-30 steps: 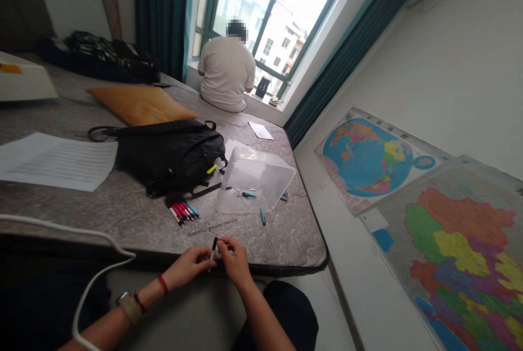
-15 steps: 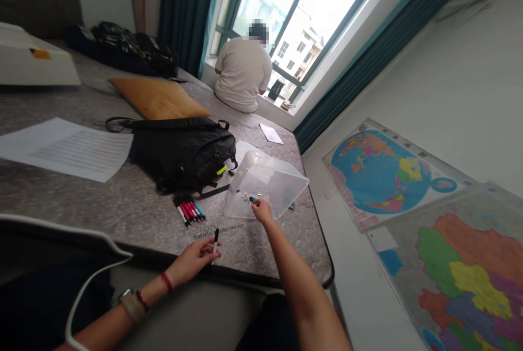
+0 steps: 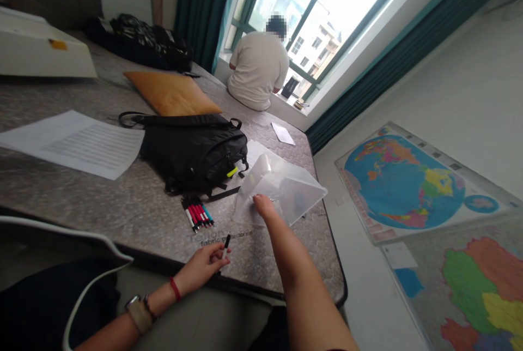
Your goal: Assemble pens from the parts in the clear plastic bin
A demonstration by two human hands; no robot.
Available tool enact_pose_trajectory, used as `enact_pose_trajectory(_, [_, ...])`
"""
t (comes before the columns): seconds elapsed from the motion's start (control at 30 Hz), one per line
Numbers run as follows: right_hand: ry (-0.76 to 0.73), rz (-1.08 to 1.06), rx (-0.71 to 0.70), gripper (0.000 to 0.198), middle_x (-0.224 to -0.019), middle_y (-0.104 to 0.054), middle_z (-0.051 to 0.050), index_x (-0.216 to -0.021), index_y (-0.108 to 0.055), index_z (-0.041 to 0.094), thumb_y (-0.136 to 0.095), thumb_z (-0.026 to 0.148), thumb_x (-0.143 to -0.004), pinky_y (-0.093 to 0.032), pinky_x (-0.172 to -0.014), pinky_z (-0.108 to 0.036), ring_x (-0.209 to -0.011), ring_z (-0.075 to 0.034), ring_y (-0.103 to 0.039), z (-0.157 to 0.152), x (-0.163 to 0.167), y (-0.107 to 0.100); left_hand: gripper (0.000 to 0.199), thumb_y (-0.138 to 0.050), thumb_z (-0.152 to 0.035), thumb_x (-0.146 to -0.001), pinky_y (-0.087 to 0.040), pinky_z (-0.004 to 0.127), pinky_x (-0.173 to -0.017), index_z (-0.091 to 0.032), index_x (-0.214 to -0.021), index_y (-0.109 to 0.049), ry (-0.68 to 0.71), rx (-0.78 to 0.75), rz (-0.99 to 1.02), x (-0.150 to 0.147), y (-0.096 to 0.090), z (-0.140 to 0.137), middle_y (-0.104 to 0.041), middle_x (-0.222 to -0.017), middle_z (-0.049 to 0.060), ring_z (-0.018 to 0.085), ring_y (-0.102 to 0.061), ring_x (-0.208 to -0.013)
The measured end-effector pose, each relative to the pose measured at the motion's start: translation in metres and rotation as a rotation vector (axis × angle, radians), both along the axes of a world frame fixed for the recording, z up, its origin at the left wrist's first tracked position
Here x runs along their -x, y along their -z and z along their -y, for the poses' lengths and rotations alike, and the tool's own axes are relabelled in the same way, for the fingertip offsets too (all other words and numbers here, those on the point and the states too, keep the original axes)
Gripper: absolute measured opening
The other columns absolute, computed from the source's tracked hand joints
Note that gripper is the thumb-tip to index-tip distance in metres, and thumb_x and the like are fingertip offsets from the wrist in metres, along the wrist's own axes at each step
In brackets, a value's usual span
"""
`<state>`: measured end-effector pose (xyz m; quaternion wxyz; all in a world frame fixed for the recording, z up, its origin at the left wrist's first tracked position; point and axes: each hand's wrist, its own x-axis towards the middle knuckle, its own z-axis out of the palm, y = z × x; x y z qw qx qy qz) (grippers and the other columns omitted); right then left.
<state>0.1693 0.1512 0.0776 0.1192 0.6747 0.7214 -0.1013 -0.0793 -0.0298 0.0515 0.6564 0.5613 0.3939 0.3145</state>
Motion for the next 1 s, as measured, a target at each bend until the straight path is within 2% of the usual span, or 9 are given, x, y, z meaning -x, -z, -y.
enact_pose_trajectory(0.1, [-0.001, -0.025, -0.002, 0.022, -0.108, -0.072, -0.012, -0.086, -0.073, 0.018, -0.054, 0.008, -0.084, -0.044, -0.087, -0.027, -0.100, -0.023, -0.065, -0.003, 0.000, -0.003, 0.037, -0.064, -0.038, -0.079, -0.040, 0.024, -0.062, -0.012, -0.105, -0.068, -0.005, 0.003, -0.002, -0.001, 0.002, -0.001, -0.059, -0.074, 0.000, 0.012, -0.053, -0.064])
enact_pose_trajectory(0.23, [0.056, -0.132, -0.079, 0.016, -0.103, -0.073, -0.012, -0.080, -0.071, 0.018, -0.059, 0.007, -0.077, -0.045, -0.086, -0.028, -0.096, -0.023, -0.067, 0.003, 0.004, -0.010, 0.036, -0.063, -0.037, -0.080, -0.041, 0.024, -0.062, -0.013, -0.106, -0.069, -0.013, -0.021, -0.012, 0.001, 0.005, -0.002, -0.059, -0.075, 0.000, 0.013, -0.054, -0.065])
enact_pose_trajectory(0.4, [0.213, -0.322, -0.244, 0.015, -0.096, -0.074, -0.012, -0.093, -0.067, 0.016, -0.055, 0.020, -0.084, -0.049, -0.082, -0.033, -0.091, -0.023, -0.069, 0.042, 0.024, -0.017, 0.038, -0.062, -0.038, -0.079, -0.041, 0.024, -0.061, -0.013, -0.107, -0.068, -0.024, -0.037, -0.031, 0.003, 0.006, -0.004, -0.058, -0.073, -0.001, 0.013, -0.054, -0.064])
enact_pose_trajectory(0.5, [0.285, -0.563, -0.252, 0.022, -0.098, -0.075, -0.010, -0.100, -0.062, 0.018, -0.051, 0.036, -0.090, -0.053, -0.077, -0.032, -0.088, -0.021, -0.071, 0.093, 0.042, -0.020, 0.038, -0.062, -0.039, -0.079, -0.041, 0.024, -0.061, -0.014, -0.107, -0.068, -0.024, -0.064, -0.042, 0.003, 0.002, -0.004, -0.058, -0.072, -0.001, 0.013, -0.054, -0.064])
enact_pose_trajectory(0.57, [0.458, -1.201, -0.186, 0.024, -0.104, -0.074, -0.011, -0.097, -0.060, 0.019, -0.064, 0.039, -0.083, -0.054, -0.080, -0.036, -0.096, -0.024, -0.071, 0.131, 0.055, -0.025, 0.038, -0.062, -0.039, -0.079, -0.041, 0.025, -0.061, -0.014, -0.107, -0.068, -0.011, -0.080, -0.054, 0.004, -0.002, -0.001, -0.059, -0.072, 0.000, 0.014, -0.055, -0.064])
enact_pose_trajectory(0.6, [0.519, -1.426, -0.130, 0.026, -0.104, -0.074, -0.011, -0.093, -0.060, 0.020, -0.070, 0.039, -0.079, -0.053, -0.083, -0.038, -0.100, -0.025, -0.070, 0.148, 0.060, -0.029, 0.039, -0.062, -0.040, -0.079, -0.042, 0.025, -0.062, -0.014, -0.107, -0.068, -0.001, -0.091, -0.062, 0.004, -0.003, 0.001, -0.061, -0.073, 0.000, 0.014, -0.055, -0.064])
enact_pose_trajectory(0.67, [0.588, -1.670, -0.042, 0.027, -0.104, -0.075, -0.009, -0.089, -0.060, 0.020, -0.076, 0.035, -0.074, -0.052, -0.087, -0.039, -0.103, -0.025, -0.068, 0.176, 0.071, -0.037, 0.038, -0.061, -0.040, -0.079, -0.043, 0.026, -0.064, -0.014, -0.106, -0.069, 0.021, -0.128, -0.083, 0.003, -0.003, 0.005, -0.063, -0.077, 0.002, 0.015, -0.056, -0.066])
enact_pose_trajectory(0.83, [0.729, -1.828, 0.007, 0.028, -0.115, -0.073, -0.008, -0.085, -0.060, 0.021, -0.081, 0.028, -0.068, -0.053, -0.085, -0.037, -0.106, -0.025, -0.068, 0.206, 0.086, -0.053, 0.041, -0.062, -0.041, -0.079, -0.044, 0.029, -0.068, -0.016, -0.110, -0.071, 0.076, -0.206, -0.155, 0.003, 0.007, 0.017, -0.068, -0.083, 0.004, 0.018, -0.059, -0.069])
enact_pose_trajectory(1.0, [0.773, -1.869, 0.007, 0.027, -0.114, -0.073, -0.008, -0.084, -0.061, 0.021, -0.082, 0.027, -0.068, -0.053, -0.083, -0.036, -0.102, -0.024, -0.069, 0.220, 0.088, -0.048, 0.032, -0.065, -0.041, -0.077, -0.043, 0.028, -0.067, -0.019, -0.099, -0.072, 0.087, -0.219, -0.127, 0.005, 0.009, 0.025, -0.067, -0.082, 0.004, 0.019, -0.058, -0.069])
